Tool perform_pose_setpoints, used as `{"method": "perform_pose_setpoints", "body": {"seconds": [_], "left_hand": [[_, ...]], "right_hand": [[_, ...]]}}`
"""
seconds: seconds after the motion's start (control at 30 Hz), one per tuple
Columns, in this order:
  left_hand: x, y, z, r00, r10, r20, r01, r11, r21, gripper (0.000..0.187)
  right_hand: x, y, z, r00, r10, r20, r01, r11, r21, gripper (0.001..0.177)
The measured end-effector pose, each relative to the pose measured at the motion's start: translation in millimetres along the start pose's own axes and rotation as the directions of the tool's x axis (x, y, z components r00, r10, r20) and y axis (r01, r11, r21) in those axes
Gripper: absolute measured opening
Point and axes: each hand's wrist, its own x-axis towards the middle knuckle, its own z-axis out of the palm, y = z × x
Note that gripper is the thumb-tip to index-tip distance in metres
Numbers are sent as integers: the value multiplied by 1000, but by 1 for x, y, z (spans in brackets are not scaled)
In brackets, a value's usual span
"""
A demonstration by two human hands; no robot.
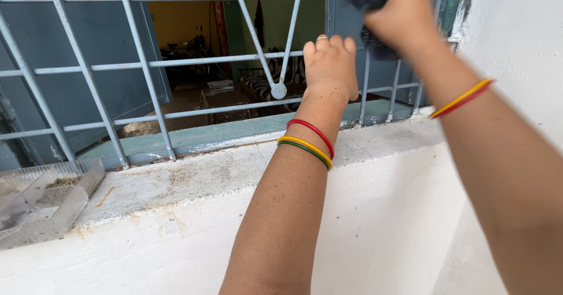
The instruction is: The person wipes a window sill and the bars of a window gate with a black cloth.
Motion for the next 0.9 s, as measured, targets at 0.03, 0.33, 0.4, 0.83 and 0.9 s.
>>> {"method": "perform_pose_setpoints", "body": {"seconds": [0.03, 0.33, 0.4, 0.83, 0.9], "left_hand": [[0, 1, 1, 1000, 0, -3, 0, 1000, -1, 81], [1, 0, 6, 999, 9, -37, -8, 999, 33, 75], [2, 1, 7, 1000, 13, -23, -12, 1000, 26, 75], [-1, 1, 3, 999, 15, -37, -14, 1000, 13, 70], [-3, 3, 2, 1000, 11, -3, -11, 1000, 18, 74]], "right_hand": [[-16, -1, 9, 978, -196, -72, 192, 979, -64, 36], [-141, -8, -24, 883, -278, 379, 351, 926, -137, 38], [-113, -4, -28, 944, -165, 287, 243, 934, -262, 47], [-101, 49, -27, 979, -185, 89, 197, 967, -161, 49], [-123, 45, -38, 949, -125, 291, 189, 960, -205, 46]]}}
